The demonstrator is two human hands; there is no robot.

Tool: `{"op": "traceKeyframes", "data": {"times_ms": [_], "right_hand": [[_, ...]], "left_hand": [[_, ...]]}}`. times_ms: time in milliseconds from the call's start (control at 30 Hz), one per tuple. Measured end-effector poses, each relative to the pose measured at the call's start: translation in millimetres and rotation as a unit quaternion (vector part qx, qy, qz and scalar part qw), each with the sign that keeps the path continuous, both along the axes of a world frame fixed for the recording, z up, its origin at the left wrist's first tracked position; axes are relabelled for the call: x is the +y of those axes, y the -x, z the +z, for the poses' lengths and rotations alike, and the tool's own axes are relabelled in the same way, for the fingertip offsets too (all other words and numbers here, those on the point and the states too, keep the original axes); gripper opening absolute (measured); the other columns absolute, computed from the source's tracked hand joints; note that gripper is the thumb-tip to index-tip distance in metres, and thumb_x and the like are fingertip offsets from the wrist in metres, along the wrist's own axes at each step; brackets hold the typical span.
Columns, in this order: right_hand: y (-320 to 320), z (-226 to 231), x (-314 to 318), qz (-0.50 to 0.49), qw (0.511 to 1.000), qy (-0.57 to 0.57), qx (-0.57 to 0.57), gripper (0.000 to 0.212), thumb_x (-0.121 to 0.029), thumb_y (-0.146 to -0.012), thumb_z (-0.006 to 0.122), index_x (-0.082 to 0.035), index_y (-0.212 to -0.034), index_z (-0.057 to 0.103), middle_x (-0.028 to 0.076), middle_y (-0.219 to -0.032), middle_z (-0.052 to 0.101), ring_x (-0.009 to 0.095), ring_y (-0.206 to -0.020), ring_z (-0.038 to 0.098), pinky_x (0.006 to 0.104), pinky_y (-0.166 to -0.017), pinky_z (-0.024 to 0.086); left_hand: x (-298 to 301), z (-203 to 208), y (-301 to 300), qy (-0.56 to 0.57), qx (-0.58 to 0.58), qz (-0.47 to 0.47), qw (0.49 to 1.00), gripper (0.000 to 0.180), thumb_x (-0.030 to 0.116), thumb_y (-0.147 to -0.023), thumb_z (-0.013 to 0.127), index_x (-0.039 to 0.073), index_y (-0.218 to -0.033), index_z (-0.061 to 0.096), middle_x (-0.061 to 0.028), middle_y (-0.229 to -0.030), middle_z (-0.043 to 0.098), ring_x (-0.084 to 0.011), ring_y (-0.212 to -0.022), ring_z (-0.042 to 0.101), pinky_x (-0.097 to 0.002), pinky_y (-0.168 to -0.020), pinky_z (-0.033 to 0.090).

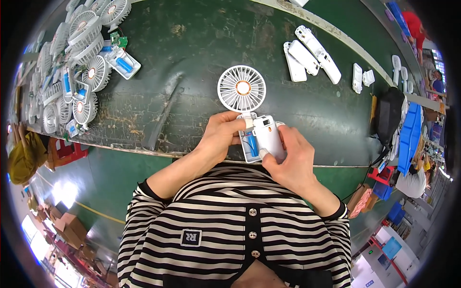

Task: The person assembles small plastic handheld fans by hand, combining fan housings, circuit boards, battery units, and fan blades.

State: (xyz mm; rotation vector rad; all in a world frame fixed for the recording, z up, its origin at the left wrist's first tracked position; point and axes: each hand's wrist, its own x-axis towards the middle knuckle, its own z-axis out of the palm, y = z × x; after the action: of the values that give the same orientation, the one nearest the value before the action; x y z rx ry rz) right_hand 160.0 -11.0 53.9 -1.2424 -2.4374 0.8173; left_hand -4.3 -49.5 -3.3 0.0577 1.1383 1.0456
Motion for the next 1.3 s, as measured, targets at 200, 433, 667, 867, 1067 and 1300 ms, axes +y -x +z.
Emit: {"op": "traceKeyframes", "data": {"times_ms": [200, 433, 667, 867, 1067, 1300], "right_hand": [[17.7, 1.8, -2.6, 0.031, 0.999, -0.019, -0.023, 0.044, -0.01, -0.057, 0.065, 0.006, -0.096, 0.052, 0.015, -0.077, 0.054, 0.031, -0.064, 0.055, 0.0382, -0.055, 0.046], [27.7, -3.2, -5.9, 0.038, 0.998, -0.033, -0.042, 0.045, -0.01, -0.057, 0.065, 0.006, -0.096, 0.051, 0.015, -0.075, 0.053, 0.03, -0.064, 0.055, 0.0383, -0.054, 0.046], [30.3, -10.6, -8.1, 0.036, 0.996, -0.064, -0.059, 0.044, -0.011, -0.056, 0.064, 0.006, -0.095, 0.051, 0.014, -0.073, 0.052, 0.03, -0.062, 0.054, 0.038, -0.051, 0.046], [30.3, -17.0, -8.6, 0.063, 0.99, -0.114, -0.06, 0.046, -0.015, -0.056, 0.063, 0.009, -0.093, 0.051, 0.013, -0.072, 0.049, 0.027, -0.061, 0.053, 0.0346, -0.044, 0.046], [33.0, -17.4, -10.4, 0.055, 0.986, -0.137, -0.076, 0.042, -0.015, -0.058, 0.065, 0.005, -0.092, 0.051, 0.012, -0.074, 0.051, 0.027, -0.061, 0.053, 0.0355, -0.047, 0.045], [30.9, -11.1, -8.7, 0.068, 0.984, -0.145, -0.084, 0.045, -0.019, -0.058, 0.067, 0.003, -0.095, 0.052, 0.011, -0.076, 0.051, 0.026, -0.063, 0.054, 0.0346, -0.046, 0.045]], "left_hand": [[-1.4, 0.3, 2.0, -0.02, -0.072, 0.043, 0.996, 0.031, 0.026, -0.084, 0.048, 0.0, -0.1, 0.055, -0.0082, -0.092, 0.061, -0.0177, -0.081, 0.06, -0.0328, -0.072, 0.048], [-1.6, 4.2, 1.9, -0.041, -0.081, 0.053, 0.994, 0.039, 0.035, -0.088, 0.042, 0.001, -0.106, 0.052, -0.0105, -0.1, 0.059, -0.0195, -0.091, 0.058, -0.0349, -0.077, 0.046], [-0.8, 4.9, 0.9, -0.045, -0.081, 0.047, 0.995, 0.04, 0.036, -0.088, 0.044, 0.0, -0.106, 0.051, -0.0108, -0.1, 0.058, -0.0198, -0.089, 0.058, -0.0341, -0.076, 0.047], [-1.5, 0.3, 0.1, -0.027, -0.055, 0.038, 0.997, 0.033, 0.03, -0.086, 0.052, -0.001, -0.096, 0.057, -0.0086, -0.091, 0.061, -0.0158, -0.08, 0.059, -0.0308, -0.071, 0.047], [1.3, 2.5, -5.5, -0.021, 0.019, 0.015, 0.999, 0.026, 0.02, -0.083, 0.059, -0.002, -0.095, 0.06, -0.0073, -0.087, 0.062, -0.013, -0.074, 0.06, -0.026, -0.065, 0.049], [1.2, 3.8, -2.7, -0.005, -0.007, 0.022, 1.0, 0.023, 0.019, -0.084, 0.058, -0.003, -0.094, 0.059, -0.0068, -0.083, 0.062, -0.0128, -0.069, 0.06, -0.0267, -0.063, 0.05]]}}
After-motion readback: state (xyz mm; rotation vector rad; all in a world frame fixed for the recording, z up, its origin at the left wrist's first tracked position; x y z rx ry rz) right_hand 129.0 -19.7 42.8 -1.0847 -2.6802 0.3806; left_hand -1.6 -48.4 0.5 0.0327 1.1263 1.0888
